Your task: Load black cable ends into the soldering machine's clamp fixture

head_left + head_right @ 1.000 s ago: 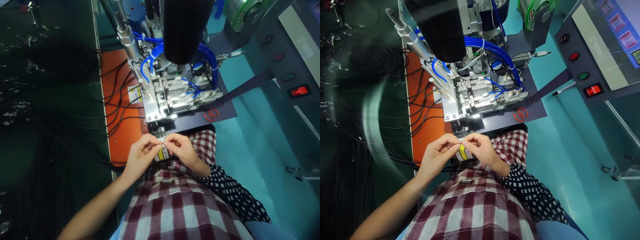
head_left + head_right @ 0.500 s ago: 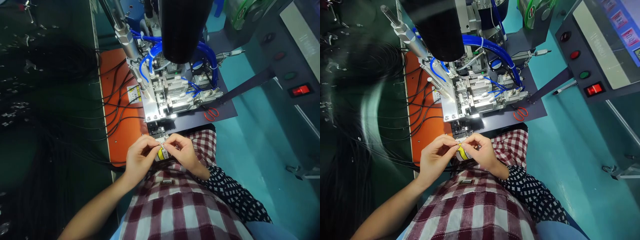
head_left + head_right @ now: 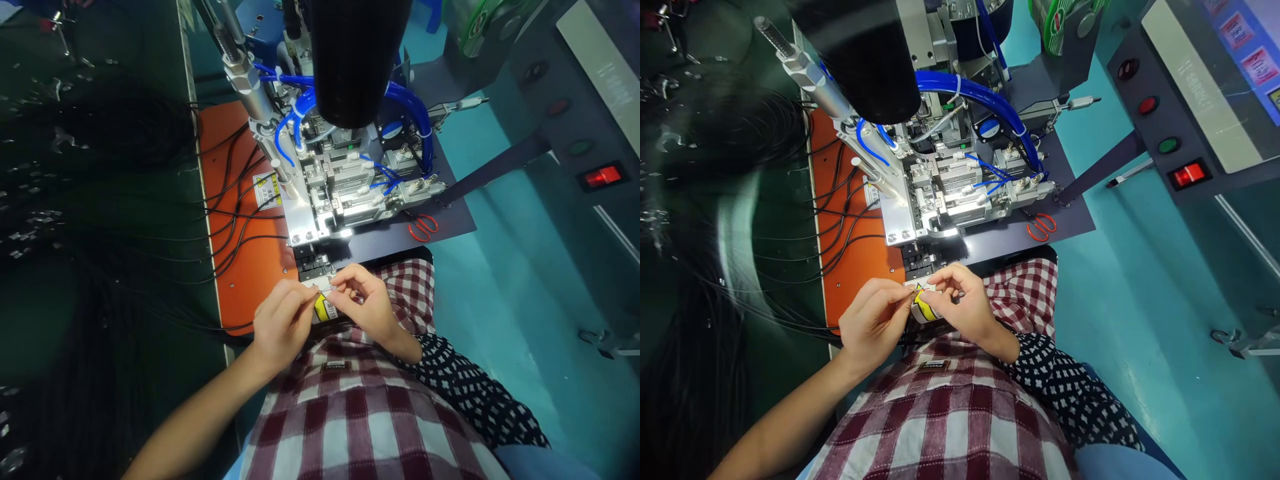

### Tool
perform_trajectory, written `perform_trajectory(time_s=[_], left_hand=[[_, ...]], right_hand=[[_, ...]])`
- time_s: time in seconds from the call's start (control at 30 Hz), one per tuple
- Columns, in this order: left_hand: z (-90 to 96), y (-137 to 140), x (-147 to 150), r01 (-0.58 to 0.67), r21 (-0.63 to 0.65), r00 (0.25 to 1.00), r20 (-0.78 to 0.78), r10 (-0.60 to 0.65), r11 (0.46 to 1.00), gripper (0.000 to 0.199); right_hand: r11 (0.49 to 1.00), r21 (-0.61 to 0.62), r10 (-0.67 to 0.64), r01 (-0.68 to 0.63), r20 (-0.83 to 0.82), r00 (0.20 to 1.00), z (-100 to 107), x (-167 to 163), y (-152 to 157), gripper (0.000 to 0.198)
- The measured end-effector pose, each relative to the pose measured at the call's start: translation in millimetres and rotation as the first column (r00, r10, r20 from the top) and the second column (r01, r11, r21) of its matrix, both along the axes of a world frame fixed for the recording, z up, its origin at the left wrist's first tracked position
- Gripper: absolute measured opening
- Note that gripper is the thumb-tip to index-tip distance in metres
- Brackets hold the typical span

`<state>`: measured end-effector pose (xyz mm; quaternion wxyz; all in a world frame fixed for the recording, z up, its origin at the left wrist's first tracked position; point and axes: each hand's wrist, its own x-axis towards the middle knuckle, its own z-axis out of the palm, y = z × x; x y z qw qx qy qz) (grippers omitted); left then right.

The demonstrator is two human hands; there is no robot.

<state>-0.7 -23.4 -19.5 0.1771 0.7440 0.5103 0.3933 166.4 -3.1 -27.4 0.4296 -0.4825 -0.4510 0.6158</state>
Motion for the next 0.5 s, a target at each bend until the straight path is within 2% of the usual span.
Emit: perform_trajectory(time_s=[0.17,0.33,0.4,0.5], left_hand=[[-9.4,-5.3,-3.4,0.034,0.070,0.994,-0.102,-0.026,0.997,0.030],[-10.2,-5.8,-2.4,0.020,0.066,0.996,-0.083,-0.014,0.998,0.030],[-6.7,-3.9,-0.6,0.007,0.021,0.999,-0.050,-0.006,1.000,0.026],[-0.3,-0.1,2.2,-0.022,-0.115,0.998,0.053,0.029,0.993,0.016]], right_hand=[[1.000,-0.001,0.021,-0.021,0.031,0.999,4.6,-1.3,3.0,0.015],[0.999,-0.037,0.024,-0.023,0.009,1.000,4.0,-2.4,3.4,0.011],[0.998,-0.062,0.025,-0.025,-0.013,1.000,2.9,-1.8,3.5,0.010],[0.992,-0.115,0.041,-0.047,-0.056,0.998,0.8,-0.7,4.1,0.011]])
